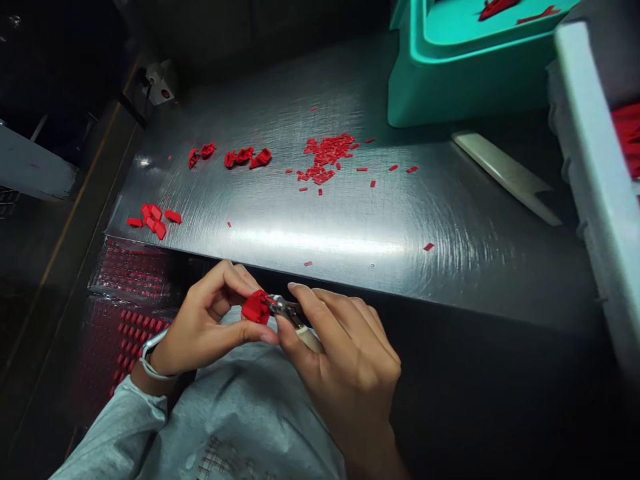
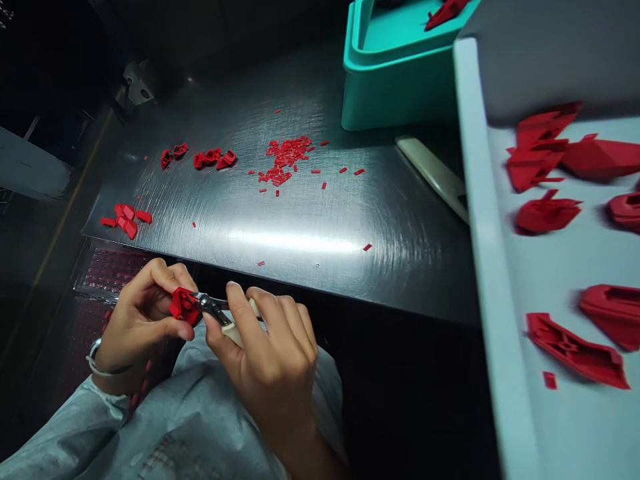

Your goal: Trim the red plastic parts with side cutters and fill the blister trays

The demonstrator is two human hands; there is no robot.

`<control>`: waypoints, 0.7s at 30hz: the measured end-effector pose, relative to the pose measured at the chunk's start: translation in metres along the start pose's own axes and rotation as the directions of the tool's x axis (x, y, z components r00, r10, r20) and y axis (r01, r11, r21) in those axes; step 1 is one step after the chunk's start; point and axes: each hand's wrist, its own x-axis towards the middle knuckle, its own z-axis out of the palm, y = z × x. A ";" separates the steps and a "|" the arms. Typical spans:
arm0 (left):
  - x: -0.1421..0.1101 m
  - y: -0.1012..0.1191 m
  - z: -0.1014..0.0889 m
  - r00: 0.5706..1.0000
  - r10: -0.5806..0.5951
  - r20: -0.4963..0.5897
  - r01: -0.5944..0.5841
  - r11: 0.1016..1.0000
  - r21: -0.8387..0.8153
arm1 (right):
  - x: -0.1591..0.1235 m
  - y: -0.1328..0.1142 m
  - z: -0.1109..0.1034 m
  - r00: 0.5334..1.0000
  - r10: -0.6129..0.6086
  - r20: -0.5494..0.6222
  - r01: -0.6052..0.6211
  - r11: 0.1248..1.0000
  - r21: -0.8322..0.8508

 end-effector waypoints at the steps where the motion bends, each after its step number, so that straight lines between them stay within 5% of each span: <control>1: 0.000 0.000 0.000 1.000 0.006 -0.002 -0.006 1.000 0.010 | 0.000 0.000 0.000 1.000 0.000 -0.002 0.000 1.000 0.001; 21: 0.008 -0.003 0.000 0.996 -0.031 -0.082 0.038 0.996 0.077 | -0.004 0.007 0.009 0.997 0.025 0.070 -0.028 0.998 0.050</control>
